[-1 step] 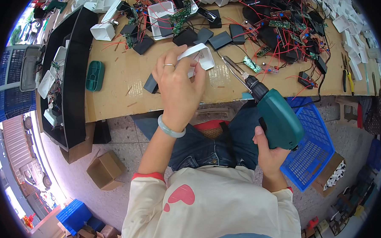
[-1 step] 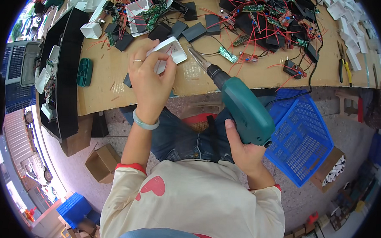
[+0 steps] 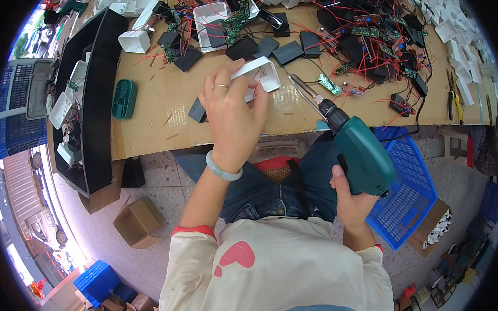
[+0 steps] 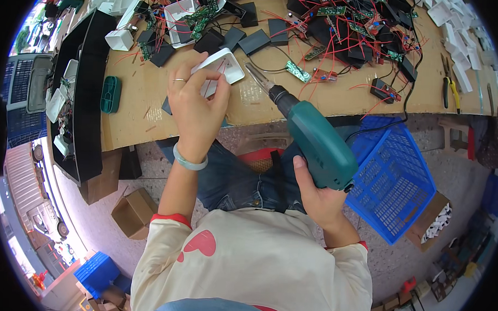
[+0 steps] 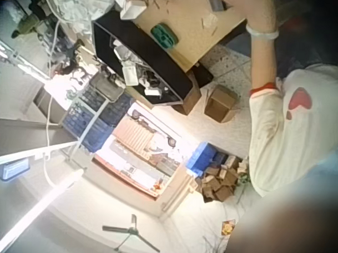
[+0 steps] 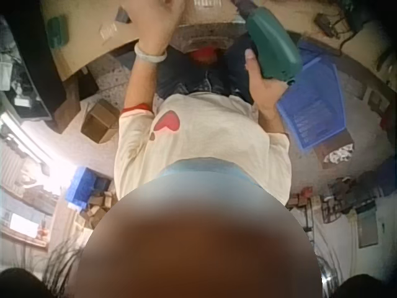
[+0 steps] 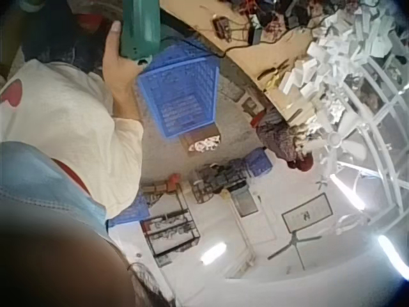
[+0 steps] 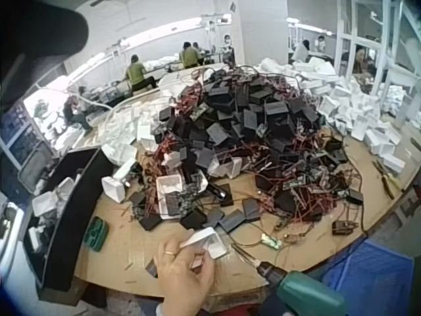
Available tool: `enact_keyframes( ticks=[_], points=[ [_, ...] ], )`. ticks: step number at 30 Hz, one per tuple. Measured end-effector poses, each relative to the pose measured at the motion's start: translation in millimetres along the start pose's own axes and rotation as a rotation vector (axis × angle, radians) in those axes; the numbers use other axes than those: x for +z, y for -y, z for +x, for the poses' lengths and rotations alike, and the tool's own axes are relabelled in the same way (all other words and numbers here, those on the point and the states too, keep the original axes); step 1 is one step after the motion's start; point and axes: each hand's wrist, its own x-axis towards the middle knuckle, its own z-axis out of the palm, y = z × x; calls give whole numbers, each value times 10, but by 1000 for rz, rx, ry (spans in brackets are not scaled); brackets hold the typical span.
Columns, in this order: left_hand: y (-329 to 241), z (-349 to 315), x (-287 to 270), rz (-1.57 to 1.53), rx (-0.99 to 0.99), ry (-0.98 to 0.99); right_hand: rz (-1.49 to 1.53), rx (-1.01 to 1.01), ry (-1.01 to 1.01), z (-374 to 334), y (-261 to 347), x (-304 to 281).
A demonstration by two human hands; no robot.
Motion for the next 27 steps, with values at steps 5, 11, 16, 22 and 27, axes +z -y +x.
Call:
enact_keyframes(
  ticks=[5, 11, 16, 22, 27],
  points=[
    [-16, -27, -12, -68, -54, 18, -3, -8, 62, 54, 42, 52],
    [-51, -19, 34, 30, -58, -40, -49, 94, 65, 97, 134, 163],
    [-85, -18, 36, 93, -72, -37, -157, -45, 104, 181, 142, 221],
    [-96, -2, 26, 106, -60, -23, -117, -25, 123, 201, 96, 261],
    [-82, -2, 38, 100, -54, -22, -132, -25, 135, 211, 78, 256]
  ],
)
